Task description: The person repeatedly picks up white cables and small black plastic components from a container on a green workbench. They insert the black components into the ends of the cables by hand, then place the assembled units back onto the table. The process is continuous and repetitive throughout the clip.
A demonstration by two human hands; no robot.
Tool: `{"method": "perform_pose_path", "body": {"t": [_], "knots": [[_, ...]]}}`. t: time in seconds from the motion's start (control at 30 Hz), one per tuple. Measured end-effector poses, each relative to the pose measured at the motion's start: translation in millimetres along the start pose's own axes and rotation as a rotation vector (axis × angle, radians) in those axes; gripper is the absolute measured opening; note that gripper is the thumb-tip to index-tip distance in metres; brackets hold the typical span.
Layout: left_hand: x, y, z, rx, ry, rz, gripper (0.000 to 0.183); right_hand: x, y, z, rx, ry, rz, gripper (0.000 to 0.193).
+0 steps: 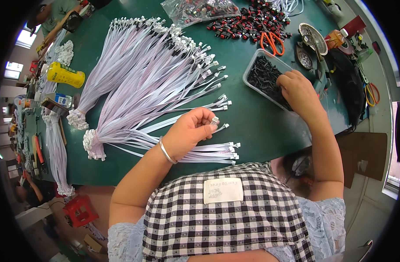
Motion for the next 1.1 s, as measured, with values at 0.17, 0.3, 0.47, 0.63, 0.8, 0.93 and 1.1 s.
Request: {"method": "perform_pose_path", "body": {"t": [0.17, 0.3, 0.47, 0.63, 0.8, 0.93, 1.1], "knots": [[5.3, -5.3, -2.2, -0.005, 0.036, -0.097, 0.013, 17.7, -22.7, -6.4, -0.14, -0.042, 0.593, 0.013], [5.8, -6.6, -2.3, 0.002, 0.038, -0.105, 0.012, -19.9, -76.4, -22.6, -0.177, -0.185, 1.075, 0.01], [4.1, -2.8, -4.4, -0.012, 0.031, -0.115, 0.013, -59.5, -98.5, -27.7, -0.376, -0.296, 1.274, 0.01], [6.8, -3.3, -3.7, -0.007, 0.053, -0.131, 0.014, -71.2, -97.7, -28.7, -0.42, -0.264, 1.394, 0.01], [6.8, -2.5, -3.6, -0.006, 0.059, -0.14, 0.015, -76.7, -99.8, -28.9, -0.466, -0.268, 1.4, 0.009], [7.8, -4.0, -3.7, 0.0, 0.064, -0.144, 0.015, -66.1, -99.1, -25.8, -0.435, -0.199, 1.294, 0.01], [8.2, -5.0, -3.6, 0.0, 0.063, -0.156, 0.015, -68.0, -99.0, -26.2, -0.397, -0.192, 1.284, 0.01]]}}
Point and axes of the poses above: each hand's wrist, its own z-axis towards the middle knuckle, its own x-axis out of the back of the hand, y = z × x, the point moved 10 cm from there along z, towards the middle knuckle, and after that the axes turned 6 degrees about -x, right-handed, at the moved point
